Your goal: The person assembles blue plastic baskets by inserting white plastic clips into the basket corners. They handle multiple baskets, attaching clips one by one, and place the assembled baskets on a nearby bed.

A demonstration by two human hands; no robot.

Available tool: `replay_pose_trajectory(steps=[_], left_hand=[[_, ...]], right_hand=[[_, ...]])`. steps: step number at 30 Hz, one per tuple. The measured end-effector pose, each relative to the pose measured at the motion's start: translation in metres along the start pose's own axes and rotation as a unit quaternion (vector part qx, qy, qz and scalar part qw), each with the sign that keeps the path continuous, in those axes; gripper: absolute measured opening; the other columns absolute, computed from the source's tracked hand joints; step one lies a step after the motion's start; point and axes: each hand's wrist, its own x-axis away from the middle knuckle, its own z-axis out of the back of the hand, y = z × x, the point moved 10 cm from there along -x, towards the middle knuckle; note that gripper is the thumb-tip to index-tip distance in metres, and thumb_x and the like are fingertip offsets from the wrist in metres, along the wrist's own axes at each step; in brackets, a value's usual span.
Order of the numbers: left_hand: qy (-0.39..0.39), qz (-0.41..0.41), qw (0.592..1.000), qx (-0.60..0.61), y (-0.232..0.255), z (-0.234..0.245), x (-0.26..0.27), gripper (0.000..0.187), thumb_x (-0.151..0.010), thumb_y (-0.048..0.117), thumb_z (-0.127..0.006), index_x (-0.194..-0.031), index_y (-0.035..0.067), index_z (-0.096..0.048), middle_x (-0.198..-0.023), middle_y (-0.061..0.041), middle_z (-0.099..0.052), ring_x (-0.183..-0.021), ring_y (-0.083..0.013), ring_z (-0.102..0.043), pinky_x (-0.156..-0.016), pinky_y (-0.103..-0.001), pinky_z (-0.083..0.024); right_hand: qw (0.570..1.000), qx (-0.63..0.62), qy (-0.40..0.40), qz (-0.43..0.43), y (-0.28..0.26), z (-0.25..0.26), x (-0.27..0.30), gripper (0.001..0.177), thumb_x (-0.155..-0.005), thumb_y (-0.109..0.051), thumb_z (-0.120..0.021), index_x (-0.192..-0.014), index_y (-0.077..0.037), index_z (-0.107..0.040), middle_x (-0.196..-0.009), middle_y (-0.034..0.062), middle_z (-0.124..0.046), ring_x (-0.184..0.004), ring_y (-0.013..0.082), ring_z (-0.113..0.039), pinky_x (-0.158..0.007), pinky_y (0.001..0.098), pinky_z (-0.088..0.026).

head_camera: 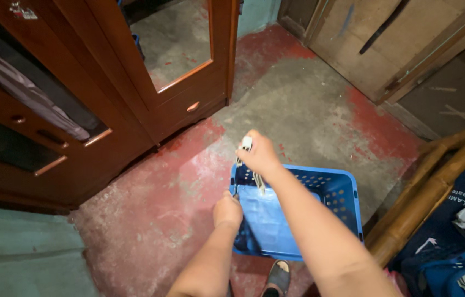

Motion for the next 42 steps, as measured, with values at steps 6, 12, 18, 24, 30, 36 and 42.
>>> replay_pose_trajectory(steps=[6, 12, 18, 24, 30, 36, 42], left_hand=[[0.001, 0.01, 0.999, 0.035, 0.003, 0.005, 0.004, 0.033, -0.099, 0.033, -0.053, -0.112, 0.005, -0.063, -0.106, -0.028, -0.071, -0.105, -0.0466, -0.067, -0.093, -0.054, -0.051], [0.001, 0.014, 1.0, 0.024, 0.002, 0.003, 0.0, 0.033, -0.099, 0.034, -0.053, -0.112, 0.005, -0.062, -0.107, -0.028, -0.071, -0.106, -0.0461, -0.067, -0.093, -0.053, -0.051], [0.01, 0.009, 1.0, 0.025, 0.014, 0.021, 0.016, 0.042, -0.099, 0.036, -0.052, -0.132, 0.01, -0.054, -0.111, -0.026, -0.071, -0.107, -0.0446, -0.067, -0.092, -0.053, -0.051], [0.066, -0.028, 0.997, -0.023, 0.025, 0.036, 0.032, 0.059, -0.095, 0.036, -0.06, -0.145, 0.009, -0.045, -0.146, -0.021, -0.051, -0.134, -0.0406, -0.05, -0.107, -0.053, -0.041], [0.169, -0.206, 0.96, -0.086, 0.086, 0.023, 0.066, 0.066, -0.084, 0.028, -0.071, -0.143, 0.007, -0.048, -0.157, -0.02, -0.037, -0.147, -0.0391, -0.029, -0.114, -0.057, -0.022], [0.021, -0.378, 0.925, 0.037, 0.161, -0.051, 0.102, 0.047, -0.089, 0.022, -0.067, -0.13, 0.001, -0.062, -0.138, -0.022, -0.06, -0.129, -0.0387, -0.057, -0.109, -0.044, -0.044], [-0.119, -0.441, 0.888, 0.053, 0.23, -0.15, 0.173, 0.042, -0.087, 0.02, -0.067, -0.124, 0.001, -0.064, -0.128, -0.022, -0.065, -0.12, -0.0399, -0.062, -0.103, -0.043, -0.047]], right_hand=[[0.999, -0.037, 0.012, 0.004, -0.015, 0.016, 0.012, 0.027, -0.075, -0.016, -0.081, -0.093, -0.004, -0.063, -0.083, 0.0104, -0.075, -0.077, 0.0228, -0.075, -0.07, 0.0362, -0.058], [0.998, -0.054, 0.034, -0.006, -0.02, 0.024, 0.032, 0.026, -0.076, -0.015, -0.08, -0.093, -0.004, -0.063, -0.087, 0.0105, -0.076, -0.082, 0.023, -0.075, -0.074, 0.036, -0.058], [0.997, -0.066, 0.039, -0.025, -0.02, 0.037, 0.05, 0.026, -0.077, -0.016, -0.081, -0.093, -0.004, -0.063, -0.087, 0.0102, -0.076, -0.08, 0.0212, -0.074, -0.073, 0.0358, -0.058], [0.99, -0.108, 0.075, -0.051, -0.002, 0.055, 0.07, 0.028, -0.077, -0.017, -0.081, -0.094, -0.004, -0.062, -0.088, 0.0083, -0.077, -0.08, 0.0183, -0.075, -0.073, 0.0338, -0.059], [0.981, -0.116, 0.12, -0.096, 0.022, 0.109, 0.098, 0.029, -0.077, -0.019, -0.083, -0.095, -0.005, -0.065, -0.086, 0.0077, -0.076, -0.078, 0.0139, -0.073, -0.071, 0.0316, -0.059], [0.961, -0.14, 0.204, -0.12, 0.07, 0.193, 0.146, 0.028, -0.078, -0.015, -0.084, -0.095, -0.005, -0.065, -0.085, 0.0076, -0.074, -0.077, 0.0113, -0.069, -0.069, 0.0309, -0.058], [0.931, -0.148, 0.309, -0.124, 0.148, 0.286, 0.211, 0.023, -0.081, -0.008, -0.08, -0.097, -0.005, -0.064, -0.091, 0.0057, -0.076, -0.082, 0.01, -0.071, -0.074, 0.0289, -0.06]])
